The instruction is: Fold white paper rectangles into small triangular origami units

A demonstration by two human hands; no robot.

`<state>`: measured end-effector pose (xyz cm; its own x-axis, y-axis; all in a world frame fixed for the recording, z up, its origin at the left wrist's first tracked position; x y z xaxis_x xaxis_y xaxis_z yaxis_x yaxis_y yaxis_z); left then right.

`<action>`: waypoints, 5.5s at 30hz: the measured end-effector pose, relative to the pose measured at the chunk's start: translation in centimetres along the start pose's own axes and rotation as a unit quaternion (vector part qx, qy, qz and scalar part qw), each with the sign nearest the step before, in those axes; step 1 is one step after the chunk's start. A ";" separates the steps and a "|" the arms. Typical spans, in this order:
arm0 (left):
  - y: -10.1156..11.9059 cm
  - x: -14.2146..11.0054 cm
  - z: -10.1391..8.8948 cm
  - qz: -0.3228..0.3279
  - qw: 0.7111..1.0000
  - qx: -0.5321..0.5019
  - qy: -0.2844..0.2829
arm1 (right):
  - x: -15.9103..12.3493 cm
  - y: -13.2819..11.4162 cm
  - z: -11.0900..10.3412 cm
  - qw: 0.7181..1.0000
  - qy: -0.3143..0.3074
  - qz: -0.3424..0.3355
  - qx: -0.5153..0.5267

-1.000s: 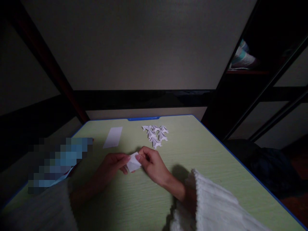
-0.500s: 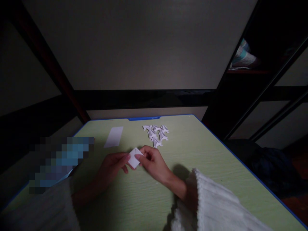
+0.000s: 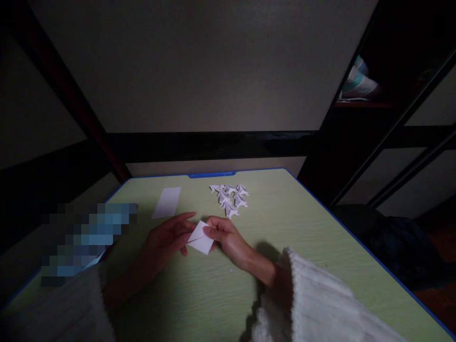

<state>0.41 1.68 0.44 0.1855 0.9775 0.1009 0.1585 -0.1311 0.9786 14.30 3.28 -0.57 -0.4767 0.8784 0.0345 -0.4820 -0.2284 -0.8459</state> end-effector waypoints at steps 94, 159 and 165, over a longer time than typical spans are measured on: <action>-0.3 0.5 0.0 -0.070 0.996 0.056 0.022 | -0.3 -0.4 1.2 0.999 0.011 -0.016 -0.033; 0.0 0.6 0.1 -0.126 0.988 -0.081 0.026 | -1.1 -1.6 1.3 0.932 -0.034 -0.195 -0.302; -0.2 0.5 0.2 -0.113 0.991 -0.068 0.021 | -1.4 -2.0 1.5 0.918 -0.028 -0.231 -0.320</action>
<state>0.68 2.18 0.25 0.1196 0.9857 -0.1190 0.0579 0.1128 0.9919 14.82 1.82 1.88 -0.3758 0.7918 0.4814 -0.1212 0.4730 -0.8727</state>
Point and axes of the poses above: each hand's wrist, its own x-axis towards the middle knuckle, its own z-axis out of the palm, y = z × x, the point moved 2 cm from there along x, towards the middle knuckle, and after that the axes turned 12 degrees about x, right-handed, at the moved point
